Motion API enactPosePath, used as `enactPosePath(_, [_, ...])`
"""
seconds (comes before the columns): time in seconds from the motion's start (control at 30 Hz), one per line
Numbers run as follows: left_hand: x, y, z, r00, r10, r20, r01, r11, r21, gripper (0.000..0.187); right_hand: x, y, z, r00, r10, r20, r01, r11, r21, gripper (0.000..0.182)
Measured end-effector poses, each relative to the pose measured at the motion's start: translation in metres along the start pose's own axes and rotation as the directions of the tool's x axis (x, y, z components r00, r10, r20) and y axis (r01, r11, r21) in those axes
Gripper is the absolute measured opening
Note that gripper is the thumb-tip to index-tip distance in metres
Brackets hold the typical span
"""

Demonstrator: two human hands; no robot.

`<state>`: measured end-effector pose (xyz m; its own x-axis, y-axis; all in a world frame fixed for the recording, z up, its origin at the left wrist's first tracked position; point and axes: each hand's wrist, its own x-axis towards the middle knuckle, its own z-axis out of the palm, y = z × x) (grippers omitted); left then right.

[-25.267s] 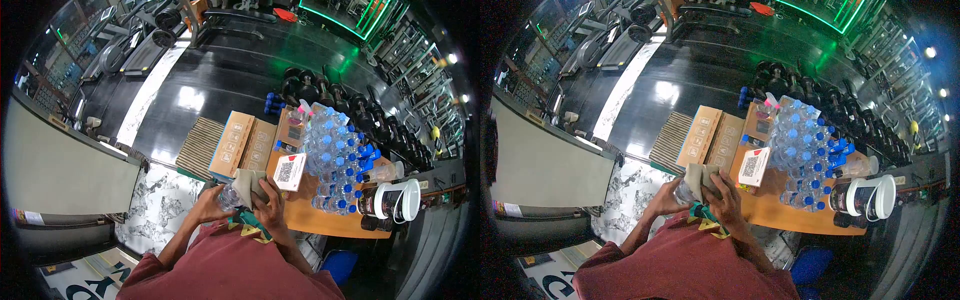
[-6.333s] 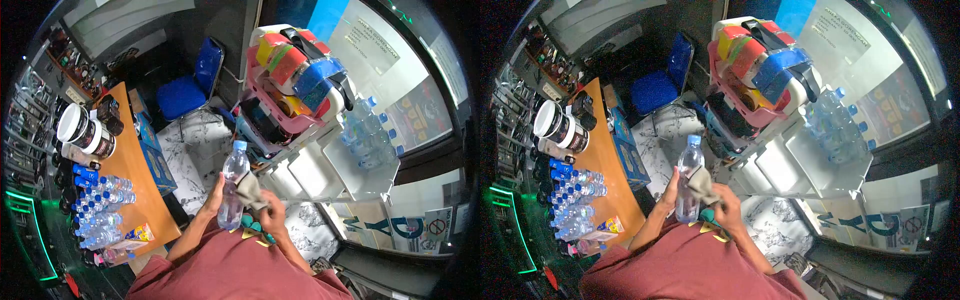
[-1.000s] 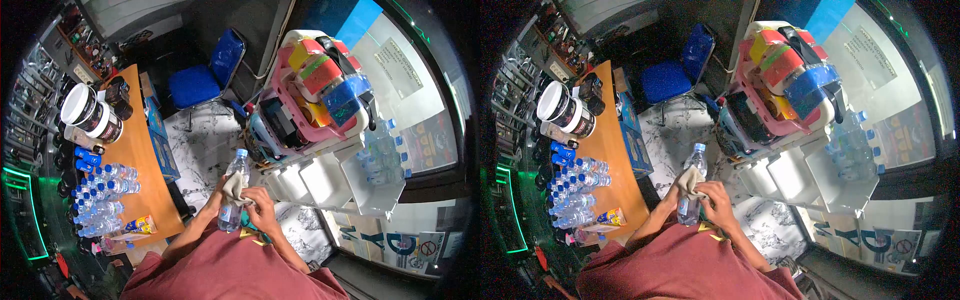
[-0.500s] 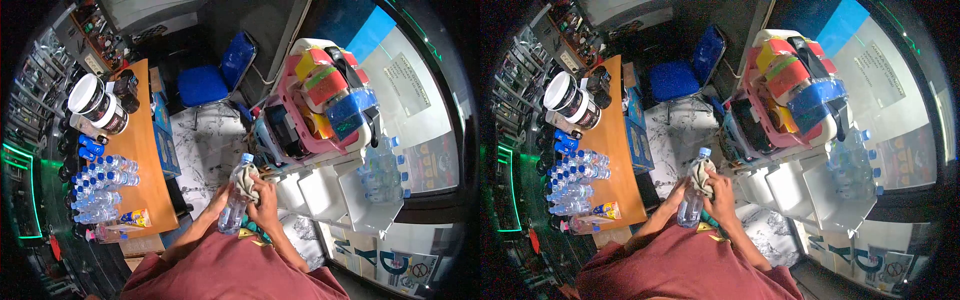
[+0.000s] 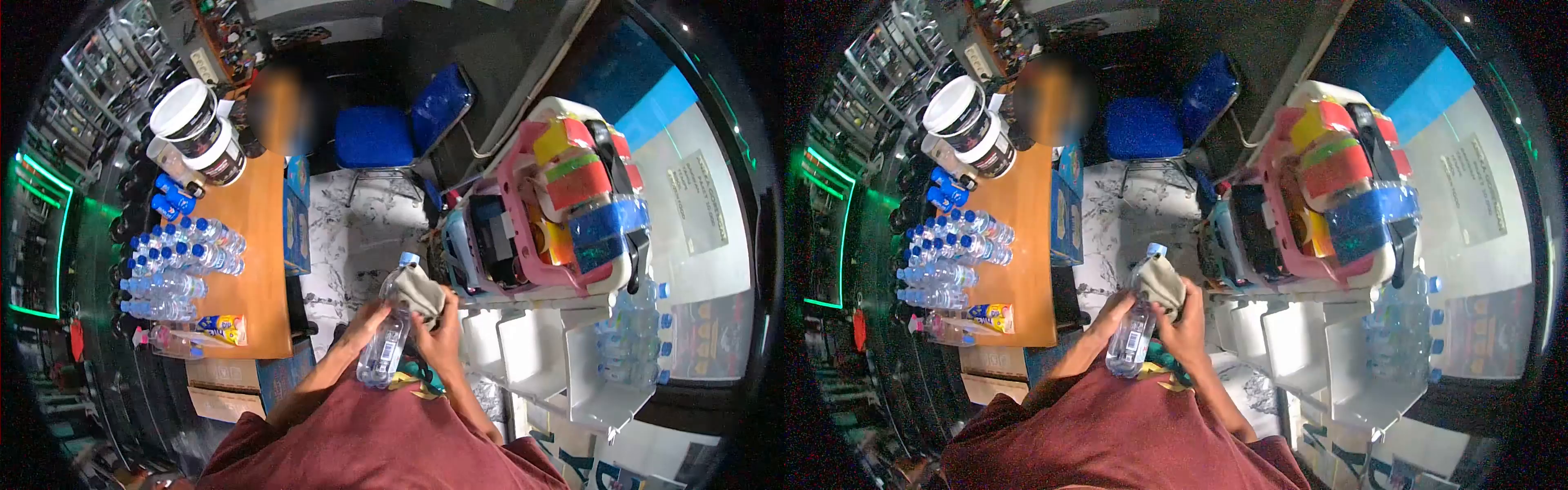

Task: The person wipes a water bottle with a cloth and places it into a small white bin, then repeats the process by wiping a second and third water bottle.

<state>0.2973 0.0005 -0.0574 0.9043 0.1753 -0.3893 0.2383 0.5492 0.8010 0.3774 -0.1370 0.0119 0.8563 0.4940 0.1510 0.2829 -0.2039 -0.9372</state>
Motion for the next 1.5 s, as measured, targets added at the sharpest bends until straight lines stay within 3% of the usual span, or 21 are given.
enactPosePath(0.1, [-0.012, 0.017, -0.004, 0.998, -0.035, -0.050, 0.030, 0.995, -0.100, 0.044, -0.001, -0.003, 0.013, 0.980, -0.163, 0.116, 0.178, 0.975, -0.132, 0.044])
enactPosePath(0.17, [-0.015, 0.012, -0.016, 0.972, -0.049, -0.228, -0.001, 0.977, -0.214, 0.043, 0.000, -0.007, 0.017, 0.957, -0.097, 0.272, 0.113, 0.993, -0.041, 0.037])
enactPosePath(0.2, [-0.013, 0.008, -0.030, 0.988, -0.055, -0.147, 0.019, 0.972, -0.236, 0.044, 0.002, -0.008, 0.021, 0.952, -0.105, 0.288, 0.121, 0.992, -0.037, 0.037])
enactPosePath(0.3, [-0.028, 0.019, -0.043, 0.988, -0.118, -0.099, 0.073, 0.926, -0.370, 0.042, 0.011, -0.008, 0.041, 0.995, -0.046, 0.088, 0.029, 0.982, 0.187, 0.027])
enactPosePath(0.43, [-0.044, 0.043, -0.040, 0.943, 0.118, -0.312, -0.177, 0.969, -0.170, 0.043, 0.035, -0.020, 0.075, 0.995, -0.073, 0.065, 0.055, 0.968, 0.246, 0.019])
enactPosePath(0.5, [-0.049, 0.040, -0.056, 0.950, 0.145, -0.275, -0.195, 0.967, -0.163, 0.043, 0.043, -0.031, 0.089, 0.908, -0.322, 0.269, 0.341, 0.940, -0.023, 0.022])
enactPosePath(0.63, [-0.065, 0.040, -0.072, 0.887, 0.116, -0.447, -0.240, 0.943, -0.231, 0.044, 0.035, -0.044, 0.106, 0.774, -0.439, 0.456, 0.480, 0.877, 0.029, 0.025])
enactPosePath(0.7, [-0.085, 0.068, -0.068, 0.934, -0.003, -0.356, -0.213, 0.797, -0.566, 0.049, 0.029, -0.039, 0.115, 0.733, -0.477, 0.485, 0.500, 0.861, 0.091, 0.022])
enactPosePath(0.73, [-0.083, 0.061, -0.076, 0.916, -0.012, -0.401, -0.248, 0.769, -0.589, 0.052, 0.026, -0.039, 0.117, 0.788, -0.315, 0.529, 0.301, 0.947, 0.116, 0.021])
enactPosePath(0.8, [-0.095, 0.058, -0.085, 0.914, -0.017, -0.406, -0.248, 0.768, -0.590, 0.051, 0.028, -0.043, 0.121, 0.821, -0.048, 0.569, -0.048, 0.987, 0.152, 0.021])
enactPosePath(0.9, [-0.108, 0.044, -0.111, 0.910, 0.137, -0.391, -0.292, 0.881, -0.372, 0.046, 0.037, -0.052, 0.148, 0.936, -0.248, 0.252, 0.167, 0.939, 0.301, 0.036])
enactPosePath(0.97, [-0.109, 0.032, -0.122, 0.807, 0.286, -0.517, -0.388, 0.916, -0.099, 0.045, 0.040, -0.081, 0.162, 0.922, -0.239, 0.304, 0.158, 0.950, 0.269, 0.040])
enactPosePath(1.03, [-0.118, 0.048, -0.118, 0.777, 0.378, -0.503, -0.430, 0.903, 0.015, 0.052, 0.038, -0.095, 0.176, 0.862, -0.197, 0.468, 0.113, 0.973, 0.201, 0.039])
enactPosePath(1.1, [-0.122, 0.043, -0.126, 0.800, 0.318, -0.509, -0.440, 0.887, -0.137, 0.051, 0.034, -0.092, 0.193, 0.710, -0.534, 0.458, 0.510, 0.840, 0.188, 0.037])
enactPosePath(1.17, [-0.123, 0.032, -0.133, 0.754, 0.351, -0.555, -0.492, 0.862, -0.123, 0.051, 0.025, -0.089, 0.195, 0.587, -0.602, 0.541, 0.631, 0.759, 0.160, 0.037])
enactPosePath(1.23, [-0.130, 0.027, -0.136, 0.765, 0.394, -0.509, -0.602, 0.719, -0.347, 0.062, 0.016, -0.093, 0.193, 0.583, -0.598, 0.550, 0.593, 0.776, 0.214, 0.035])
enactPosePath(1.27, [-0.148, 0.069, -0.124, 0.794, 0.432, -0.428, -0.537, 0.829, -0.158, 0.065, 0.015, -0.088, 0.191, 0.516, -0.617, 0.595, 0.557, 0.769, 0.314, 0.034])
enactPosePath(1.3, [-0.147, 0.060, -0.128, 0.785, 0.437, -0.440, -0.546, 0.823, -0.156, 0.065, 0.015, -0.084, 0.190, 0.445, -0.636, 0.631, 0.510, 0.759, 0.405, 0.034])
enactPosePath(1.37, [-0.141, 0.034, -0.138, 0.828, 0.377, -0.415, -0.560, 0.565, -0.605, 0.062, 0.022, -0.068, 0.193, 0.433, -0.667, 0.607, 0.508, 0.737, 0.446, 0.030])
enactPosePath(1.43, [-0.149, 0.039, -0.131, 0.840, 0.266, -0.473, -0.516, 0.660, -0.545, 0.062, 0.028, -0.047, 0.200, 0.593, -0.631, 0.500, 0.292, 0.747, 0.597, 0.021])
enactPosePath(1.5, [-0.144, 0.031, -0.138, 0.770, 0.344, -0.537, -0.529, 0.815, -0.237, 0.059, 0.038, -0.090, 0.210, 0.700, -0.620, 0.354, 0.324, 0.717, 0.617, 0.016])
